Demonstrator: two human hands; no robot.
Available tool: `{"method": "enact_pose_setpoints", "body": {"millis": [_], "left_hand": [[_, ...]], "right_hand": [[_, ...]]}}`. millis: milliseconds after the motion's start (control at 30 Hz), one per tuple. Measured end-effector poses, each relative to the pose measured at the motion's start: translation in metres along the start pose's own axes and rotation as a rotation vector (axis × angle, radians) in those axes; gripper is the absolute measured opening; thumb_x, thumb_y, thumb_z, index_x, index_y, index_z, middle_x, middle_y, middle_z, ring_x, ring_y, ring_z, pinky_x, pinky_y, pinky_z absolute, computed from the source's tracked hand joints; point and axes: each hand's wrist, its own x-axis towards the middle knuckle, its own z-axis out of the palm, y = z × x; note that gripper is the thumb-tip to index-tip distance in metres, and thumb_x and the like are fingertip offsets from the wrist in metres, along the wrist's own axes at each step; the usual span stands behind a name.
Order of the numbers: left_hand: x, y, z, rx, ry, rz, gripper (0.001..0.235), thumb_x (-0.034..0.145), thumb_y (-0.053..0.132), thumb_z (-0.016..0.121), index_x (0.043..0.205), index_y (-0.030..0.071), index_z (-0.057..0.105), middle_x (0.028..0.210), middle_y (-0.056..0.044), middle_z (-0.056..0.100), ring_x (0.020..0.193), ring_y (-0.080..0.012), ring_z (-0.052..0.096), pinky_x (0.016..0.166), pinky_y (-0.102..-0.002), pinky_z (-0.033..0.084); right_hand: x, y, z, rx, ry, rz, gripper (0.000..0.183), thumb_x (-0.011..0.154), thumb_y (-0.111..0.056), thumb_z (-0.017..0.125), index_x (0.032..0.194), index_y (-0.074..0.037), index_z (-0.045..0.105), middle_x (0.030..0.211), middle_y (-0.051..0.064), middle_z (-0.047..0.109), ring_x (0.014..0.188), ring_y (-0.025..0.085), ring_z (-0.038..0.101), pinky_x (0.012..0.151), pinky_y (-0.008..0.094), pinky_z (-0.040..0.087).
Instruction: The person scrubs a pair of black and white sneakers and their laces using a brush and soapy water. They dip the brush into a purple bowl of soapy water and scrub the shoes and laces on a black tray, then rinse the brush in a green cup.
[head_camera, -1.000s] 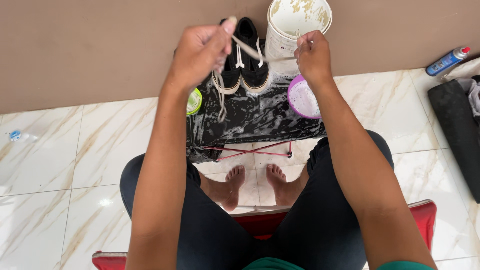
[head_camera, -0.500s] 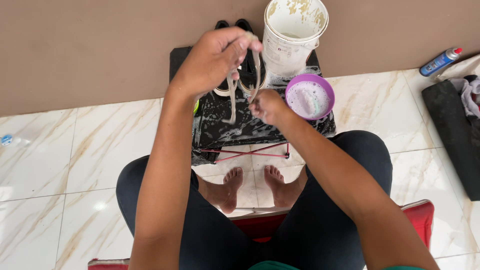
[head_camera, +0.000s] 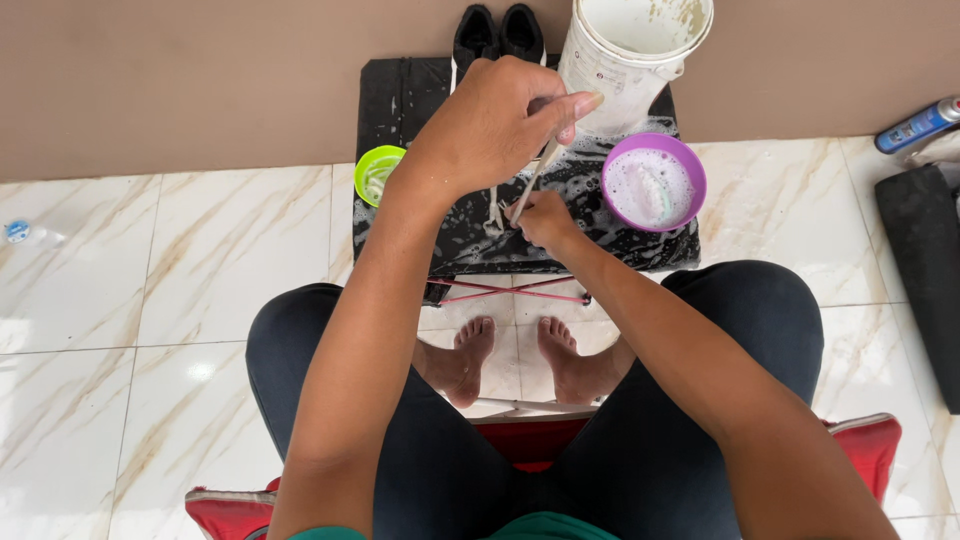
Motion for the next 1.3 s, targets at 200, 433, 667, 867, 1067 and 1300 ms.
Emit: {"method": "enact_pose_setpoints", "body": {"millis": [200,433,667,867,1067,1300], "left_hand": [[0.001,-0.001,0.003,0.038,0.081,0.039,0.061,0.126,0.044,0.067,0.074,0.012,0.071,0.074,0.002,0.083,0.057,-0.0154,0.062,0.082,-0.042,0.055],[0.003,-0.019,0.019,0.210,0.096,-0.019,0.077,0.134,0.044,0.075,0.072,0.008,0.046,0.062,-0.007,0.043,0.062,-0.0261,0.037,0.063,-0.051,0.036],[0.013,-0.027,0.029,0.445,0.182,-0.220,0.052,0.125,0.054,0.080,0.114,0.003,0.073,0.092,-0.025,0.080,0.083,-0.0553,0.080,0.075,-0.065,0.063],[0.002,0.010,0.011,0.209,0.219,-0.091,0.032,0.124,0.040,0.073,0.118,0.009,0.074,0.080,-0.010,0.077,0.075,-0.0324,0.071,0.079,-0.052,0.055],[-0.003,0.014,-0.006,0.259,0.334,0.061,0.021,0.124,0.029,0.073,0.117,0.009,0.074,0.100,-0.008,0.082,0.074,-0.0288,0.071,0.076,-0.051,0.055],[-0.013,-0.003,-0.034,0.209,0.390,0.006,0.014,0.121,0.022,0.085,0.126,0.009,0.082,0.107,-0.004,0.088,0.082,-0.0216,0.072,0.079,-0.044,0.059]], "right_hand": [[-0.016,-0.033,-0.005,-0.064,0.139,0.080,0.038,0.125,-0.013,0.057,0.153,-0.010,0.082,0.155,0.016,0.083,0.139,0.032,0.078,0.122,0.046,0.061],[-0.043,-0.080,-0.066,0.136,0.211,-0.416,0.049,0.108,0.015,0.039,0.120,-0.011,0.079,0.074,-0.002,0.044,0.060,0.013,0.040,0.050,0.034,0.033],[-0.099,-0.112,-0.070,0.122,-0.264,-0.779,0.048,0.117,0.012,0.055,0.160,-0.008,0.065,0.160,0.013,0.080,0.097,0.013,0.060,0.081,0.031,0.047],[-0.086,-0.111,-0.056,0.094,-0.320,-0.870,0.040,0.118,-0.047,0.079,0.138,-0.013,0.073,0.129,-0.001,0.077,0.121,0.012,0.071,0.101,0.035,0.058],[-0.081,-0.114,-0.050,0.236,-0.337,-0.932,0.034,0.125,-0.041,0.071,0.105,-0.013,0.071,0.085,0.001,0.069,0.078,0.013,0.066,0.076,0.032,0.058],[-0.088,-0.113,-0.071,0.402,-0.442,-0.759,0.049,0.129,-0.057,0.053,0.128,-0.010,0.069,0.089,-0.004,0.049,0.078,0.011,0.044,0.072,0.027,0.041]]}}
